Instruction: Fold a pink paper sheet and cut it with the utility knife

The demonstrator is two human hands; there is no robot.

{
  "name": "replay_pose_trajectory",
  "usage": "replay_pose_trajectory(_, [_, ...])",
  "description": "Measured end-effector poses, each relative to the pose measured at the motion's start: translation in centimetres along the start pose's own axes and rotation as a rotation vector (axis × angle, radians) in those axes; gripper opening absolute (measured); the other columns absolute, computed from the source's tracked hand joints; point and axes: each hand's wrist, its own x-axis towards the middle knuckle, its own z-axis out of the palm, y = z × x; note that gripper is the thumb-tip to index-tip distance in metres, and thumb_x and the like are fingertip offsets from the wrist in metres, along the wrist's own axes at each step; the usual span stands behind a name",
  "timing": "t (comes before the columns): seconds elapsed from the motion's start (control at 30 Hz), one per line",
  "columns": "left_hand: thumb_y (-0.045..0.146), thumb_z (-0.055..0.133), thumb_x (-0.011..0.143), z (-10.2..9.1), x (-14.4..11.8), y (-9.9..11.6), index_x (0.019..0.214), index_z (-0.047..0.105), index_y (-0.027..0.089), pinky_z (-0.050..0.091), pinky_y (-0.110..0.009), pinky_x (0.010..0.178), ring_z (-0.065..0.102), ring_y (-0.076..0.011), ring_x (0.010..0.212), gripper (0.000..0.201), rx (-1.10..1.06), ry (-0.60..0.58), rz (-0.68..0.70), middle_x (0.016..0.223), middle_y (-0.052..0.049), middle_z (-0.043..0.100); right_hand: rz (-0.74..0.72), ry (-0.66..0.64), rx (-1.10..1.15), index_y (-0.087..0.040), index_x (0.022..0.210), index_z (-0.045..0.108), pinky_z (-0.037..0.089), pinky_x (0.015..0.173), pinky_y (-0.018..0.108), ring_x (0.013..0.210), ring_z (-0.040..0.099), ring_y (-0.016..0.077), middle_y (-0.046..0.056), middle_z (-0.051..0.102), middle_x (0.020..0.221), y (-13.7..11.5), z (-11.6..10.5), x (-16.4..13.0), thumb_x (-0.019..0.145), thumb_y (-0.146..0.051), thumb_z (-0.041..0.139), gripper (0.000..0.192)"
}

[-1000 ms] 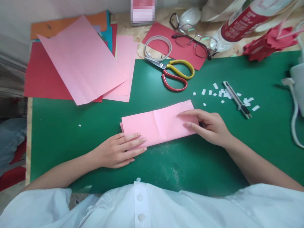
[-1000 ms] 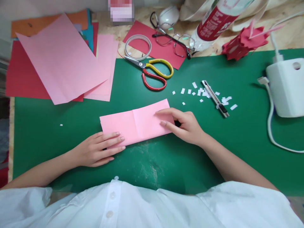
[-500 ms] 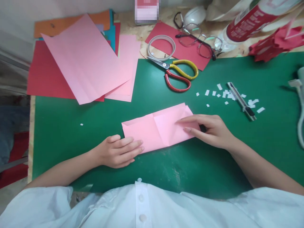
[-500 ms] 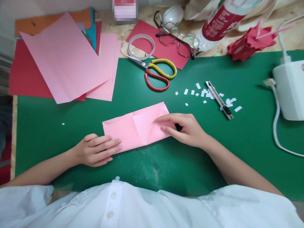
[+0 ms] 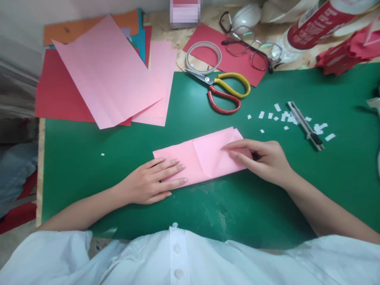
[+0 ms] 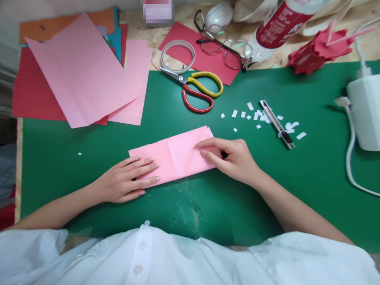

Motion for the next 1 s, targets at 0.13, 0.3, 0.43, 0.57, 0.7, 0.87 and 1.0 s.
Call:
replay_pose_trajectory(0.13, [0.034, 0.048, 0.102, 0.0, 0.0, 0.0, 0.148, 0.050, 0.023, 0.025, -0.043, 0.125, 0.043, -0.0263, 0.147, 0.046, -0.002, -0.009, -0.023, 0.156, -0.011, 0.047, 0.022, 0.012, 0.003, -0.027, 0.103, 0.076, 0.031, 0.046, 0.026, 0.045, 0.041, 0.0087, -0.003, 0.067, 0.068, 0.0, 0.0, 0.0, 0.095, -0.037, 0.062, 0.019])
replay_pose_trajectory(0.3, [0.031, 0.048, 0.102, 0.0, 0.0, 0.0, 0.146, 0.051, 0.021, 0.026, -0.047, 0.123, 0.044, -0.0294, 0.146, 0.046, -0.008, -0.004, -0.047, 0.155, -0.013, 0.048, 0.049, 0.054, -0.011, -0.027, 0.104, 0.075, 0.031, 0.046, 0.026, 0.046, 0.042, 0.0100, -0.003, 0.061, 0.061, -0.5, 0.2, 0.2, 0.096, -0.039, 0.062, 0.019])
replay_pose_trajectory(0.43, [0.029, 0.047, 0.101, 0.1, 0.0, 0.0, 0.147, 0.049, 0.020, 0.026, -0.049, 0.123, 0.044, -0.0298, 0.146, 0.047, -0.004, -0.001, -0.057, 0.155, -0.015, 0.047, 0.032, 0.129, -0.048, -0.028, 0.102, 0.075, 0.034, 0.047, 0.027, 0.046, 0.043, 0.0103, -0.002, 0.065, 0.066, -0.7, 0.6, 0.0, 0.096, -0.038, 0.063, 0.017])
replay_pose_trajectory(0.57, [0.029, 0.047, 0.101, 0.2, -0.1, 0.1, 0.148, 0.048, 0.020, 0.025, -0.049, 0.124, 0.044, -0.0288, 0.146, 0.048, 0.000, 0.003, -0.069, 0.156, -0.015, 0.047, 0.057, 0.176, -0.086, -0.029, 0.105, 0.074, 0.036, 0.049, 0.029, 0.048, 0.044, 0.0115, 0.000, 0.067, 0.070, -0.6, 1.1, -0.3, 0.096, -0.040, 0.061, 0.019])
replay_pose_trajectory(0.7, [0.028, 0.047, 0.101, 0.2, 0.0, 0.1, 0.147, 0.048, 0.019, 0.022, -0.051, 0.124, 0.044, -0.0292, 0.146, 0.048, 0.004, 0.017, -0.079, 0.155, -0.016, 0.047, 0.078, 0.243, -0.089, -0.028, 0.105, 0.073, 0.039, 0.051, 0.030, 0.050, 0.047, 0.0128, 0.000, 0.067, 0.071, -0.6, 1.5, -0.3, 0.095, -0.040, 0.063, 0.018])
replay_pose_trajectory(0.87, [0.027, 0.048, 0.100, 0.2, 0.0, 0.2, 0.147, 0.048, 0.018, 0.021, -0.053, 0.125, 0.043, -0.0303, 0.146, 0.048, 0.003, 0.016, -0.082, 0.155, -0.017, 0.047, 0.066, 0.226, -0.085, -0.027, 0.099, 0.073, 0.040, 0.053, 0.031, 0.059, 0.058, 0.0167, 0.003, 0.070, 0.079, -0.9, 1.5, 0.1, 0.094, -0.037, 0.063, 0.014])
replay_pose_trajectory(1.0, [0.027, 0.049, 0.099, 0.3, 0.0, 0.2, 0.147, 0.049, 0.018, 0.022, -0.053, 0.125, 0.043, -0.0300, 0.146, 0.048, -0.003, 0.013, -0.090, 0.155, -0.017, 0.047, 0.069, 0.193, -0.101, -0.027, 0.098, 0.073, 0.039, 0.051, 0.031, 0.056, 0.055, 0.0155, 0.002, 0.071, 0.077, -1.1, 1.3, 0.3, 0.094, -0.036, 0.062, 0.014])
